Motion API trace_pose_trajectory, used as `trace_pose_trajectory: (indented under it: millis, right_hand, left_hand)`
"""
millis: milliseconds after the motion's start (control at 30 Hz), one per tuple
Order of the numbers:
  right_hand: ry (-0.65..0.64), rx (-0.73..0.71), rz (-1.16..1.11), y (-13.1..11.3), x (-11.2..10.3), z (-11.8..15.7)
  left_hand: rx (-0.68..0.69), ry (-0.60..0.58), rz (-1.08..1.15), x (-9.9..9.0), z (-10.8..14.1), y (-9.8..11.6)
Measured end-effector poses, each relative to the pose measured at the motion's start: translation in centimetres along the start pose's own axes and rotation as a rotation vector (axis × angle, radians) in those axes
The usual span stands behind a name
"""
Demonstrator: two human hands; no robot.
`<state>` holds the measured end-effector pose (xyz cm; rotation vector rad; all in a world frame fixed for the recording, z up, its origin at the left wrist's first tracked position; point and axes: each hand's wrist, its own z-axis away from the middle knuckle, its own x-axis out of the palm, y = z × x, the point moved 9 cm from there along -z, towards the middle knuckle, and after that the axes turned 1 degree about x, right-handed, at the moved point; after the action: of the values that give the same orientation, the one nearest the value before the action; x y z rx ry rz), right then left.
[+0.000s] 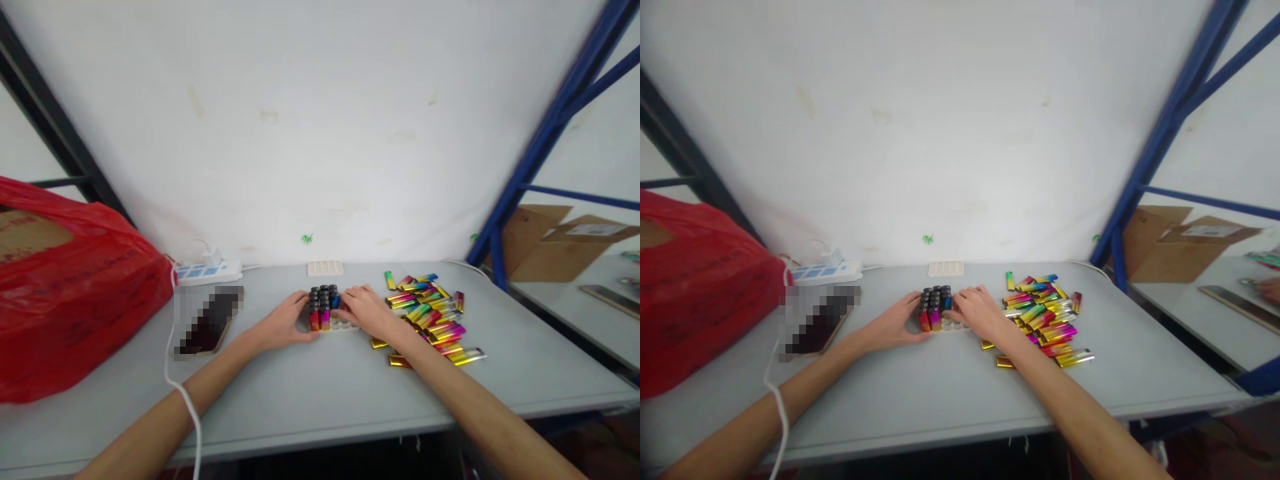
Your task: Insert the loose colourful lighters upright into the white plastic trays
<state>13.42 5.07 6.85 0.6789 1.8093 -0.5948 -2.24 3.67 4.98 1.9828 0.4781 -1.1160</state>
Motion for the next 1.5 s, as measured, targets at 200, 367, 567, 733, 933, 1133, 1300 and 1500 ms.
trace_pose_trajectory:
  millis: [200,367,567,733,933,1133,1300,1500]
  right_hand:
    - [0.129,0.191,0.017,6.9,-1.4,1.0]
    - [0.079,0.465,0.136,15.4,-0.7,3.5]
    - [-0.062,0.423,0.035,16.3,0.5,3.3]
    - [0.078,0.319,-0.123,13.8,-0.7,2.2]
    - [0.295,0.352,-0.641,12.9,-1.3,1.9]
    - [0.158,0.487,-1.28,9.4,0.7,1.4]
    - [0.141,0.63,-1.383,7.6,1.5,1.5]
    - [0.19,0.689,-1.333,7.3,2.0,1.8]
  left_hand:
    - [-0.014,-0.014,-0.03,0.2,0.0,-0.4]
    - [-0.032,-0.04,-0.038,0.4,0.0,-0.5]
    - [-0.032,-0.034,-0.032,0.2,0.0,-0.3]
    - [-0.043,-0.039,-0.033,0.3,0.0,-0.5]
    - [-0.056,-0.067,-0.031,0.4,-0.1,-0.3]
    - [-0.047,-0.059,-0.039,0.3,-0.1,-0.1]
    - [-0.033,-0.045,-0.061,0.3,-0.1,-0.2]
    - [-0.033,-0.032,-0.044,0.4,0.0,-0.6]
